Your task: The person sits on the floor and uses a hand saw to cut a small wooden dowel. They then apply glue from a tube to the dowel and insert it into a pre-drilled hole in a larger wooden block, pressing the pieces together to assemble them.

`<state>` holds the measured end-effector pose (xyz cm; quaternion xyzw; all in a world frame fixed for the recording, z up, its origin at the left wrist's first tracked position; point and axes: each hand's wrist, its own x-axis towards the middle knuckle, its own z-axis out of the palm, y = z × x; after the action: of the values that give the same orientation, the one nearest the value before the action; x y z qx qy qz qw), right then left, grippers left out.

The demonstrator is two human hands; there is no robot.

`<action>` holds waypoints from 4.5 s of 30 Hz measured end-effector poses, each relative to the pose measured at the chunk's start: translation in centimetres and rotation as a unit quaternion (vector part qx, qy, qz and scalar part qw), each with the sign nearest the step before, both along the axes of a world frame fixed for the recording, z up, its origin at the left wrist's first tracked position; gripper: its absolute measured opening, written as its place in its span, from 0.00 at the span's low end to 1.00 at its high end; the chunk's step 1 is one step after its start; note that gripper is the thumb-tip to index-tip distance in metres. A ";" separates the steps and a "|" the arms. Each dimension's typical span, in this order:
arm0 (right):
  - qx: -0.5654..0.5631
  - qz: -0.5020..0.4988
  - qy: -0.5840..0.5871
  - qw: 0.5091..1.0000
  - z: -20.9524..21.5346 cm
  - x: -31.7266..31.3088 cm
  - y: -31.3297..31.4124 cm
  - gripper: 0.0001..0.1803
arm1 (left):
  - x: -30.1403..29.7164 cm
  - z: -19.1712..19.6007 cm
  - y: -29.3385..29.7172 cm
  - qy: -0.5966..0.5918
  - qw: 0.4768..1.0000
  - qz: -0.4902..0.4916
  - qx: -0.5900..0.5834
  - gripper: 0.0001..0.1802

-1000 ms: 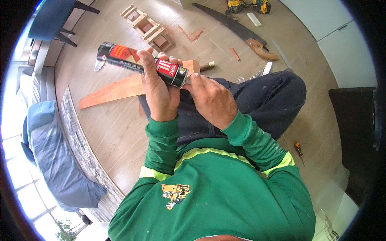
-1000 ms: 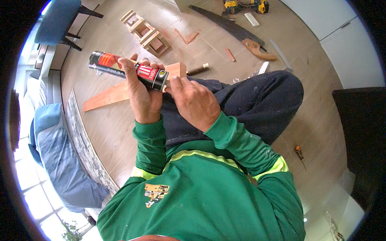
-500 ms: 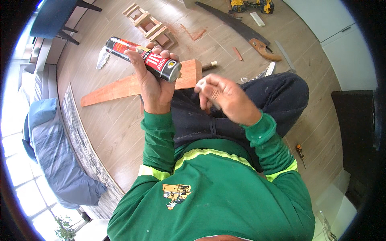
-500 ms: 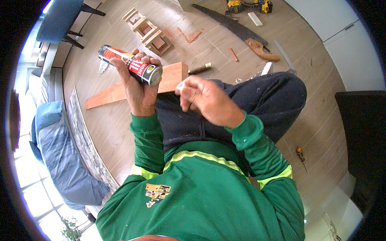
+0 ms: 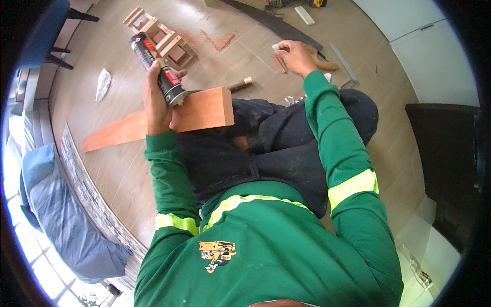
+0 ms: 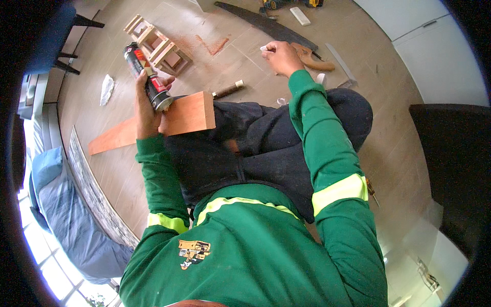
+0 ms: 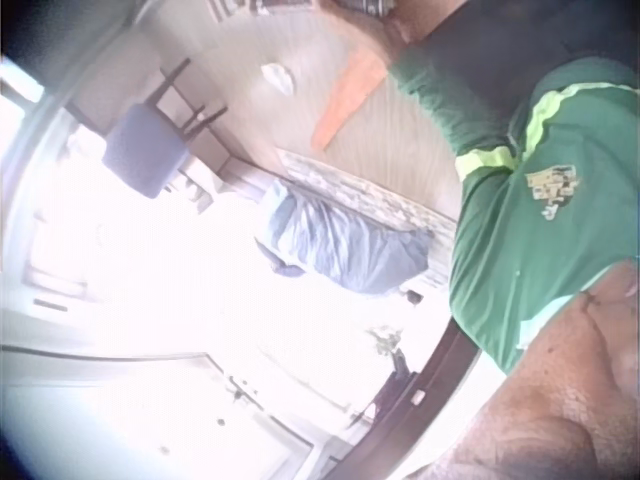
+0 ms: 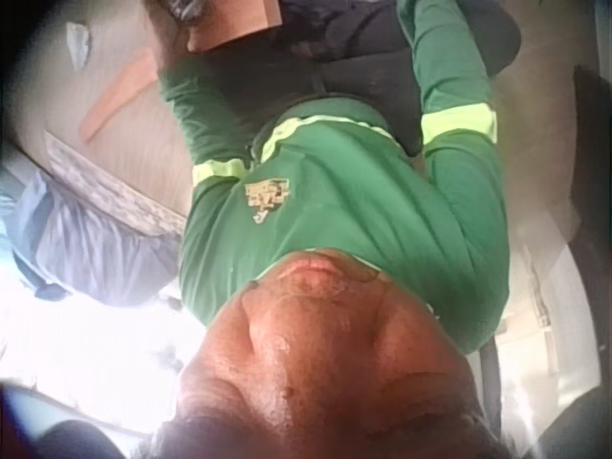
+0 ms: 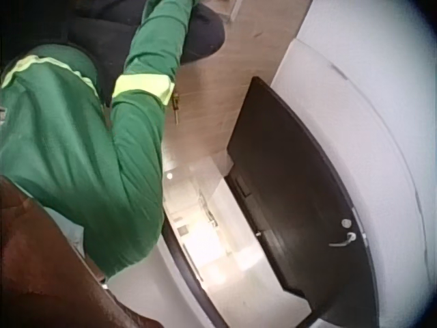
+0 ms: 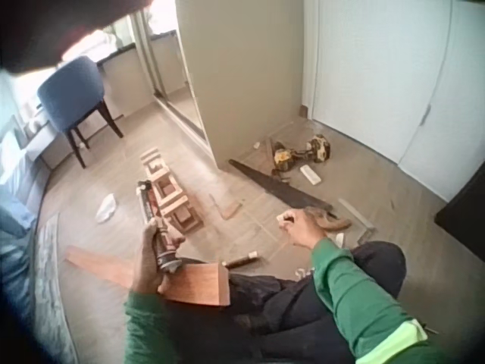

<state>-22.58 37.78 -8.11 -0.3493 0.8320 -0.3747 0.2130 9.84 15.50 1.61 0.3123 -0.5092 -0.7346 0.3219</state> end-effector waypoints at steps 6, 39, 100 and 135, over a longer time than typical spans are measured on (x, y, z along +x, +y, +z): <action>-0.012 -0.077 -0.269 0.960 -2.0 -0.6 -1.2 0.13 | 2.9 0.3 2.5 -0.051 0.997 0.022 0.046 0.31; -0.284 0.062 0.163 0.943 14.8 14.4 8.7 0.14 | 0.6 3.0 9.9 0.218 0.965 0.018 0.141 0.22; -0.351 0.042 -0.069 0.933 15.4 21.5 7.5 0.10 | -0.6 4.5 9.4 0.276 0.937 0.026 0.212 0.29; 0.270 0.018 0.179 0.946 -6.3 -14.8 -5.2 0.67 | 5.8 5.6 -2.1 0.098 0.995 0.016 0.029 0.37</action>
<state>-37.37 32.54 -14.37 -0.3549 0.9200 -0.0636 0.1538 15.64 13.36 7.19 0.2561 -0.4489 -0.7706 0.3729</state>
